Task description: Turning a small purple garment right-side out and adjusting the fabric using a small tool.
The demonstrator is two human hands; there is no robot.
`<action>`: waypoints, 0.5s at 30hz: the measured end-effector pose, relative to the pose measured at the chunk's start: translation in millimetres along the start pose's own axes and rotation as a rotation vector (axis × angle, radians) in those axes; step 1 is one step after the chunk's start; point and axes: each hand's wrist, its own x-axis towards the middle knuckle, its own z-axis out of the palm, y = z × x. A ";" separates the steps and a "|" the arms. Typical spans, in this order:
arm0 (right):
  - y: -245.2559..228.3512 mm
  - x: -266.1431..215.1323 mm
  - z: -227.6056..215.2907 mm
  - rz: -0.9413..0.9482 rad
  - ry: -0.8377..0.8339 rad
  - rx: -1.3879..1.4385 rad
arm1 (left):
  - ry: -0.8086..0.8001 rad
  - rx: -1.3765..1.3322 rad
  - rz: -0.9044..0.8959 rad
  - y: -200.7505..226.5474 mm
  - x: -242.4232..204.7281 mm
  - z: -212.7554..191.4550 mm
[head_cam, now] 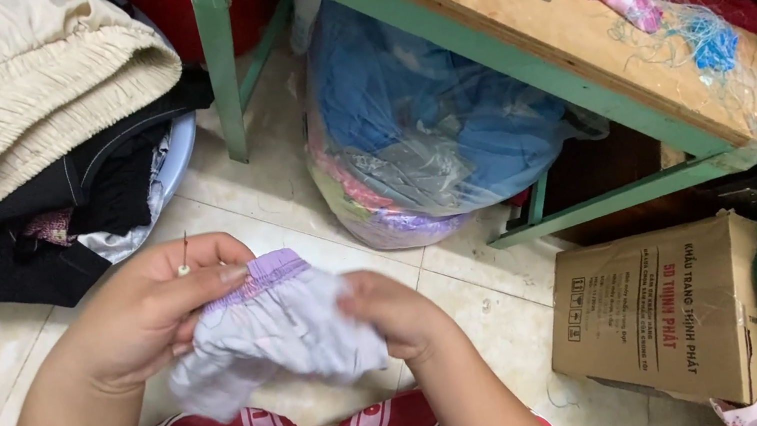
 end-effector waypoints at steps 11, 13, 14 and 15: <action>-16.2 -17.3 66.7 -0.170 0.262 -0.026 | 0.578 0.720 0.170 15.9 0.5 40.3; -16.9 -18.6 73.1 -0.186 0.253 0.011 | 0.646 0.846 0.235 13.1 -1.1 45.4; -16.6 -19.0 75.0 -0.214 0.263 0.014 | 0.677 1.001 0.415 11.9 -2.2 48.8; -16.5 -19.6 77.0 -0.241 0.273 0.017 | 0.701 1.155 0.599 10.7 -3.3 52.4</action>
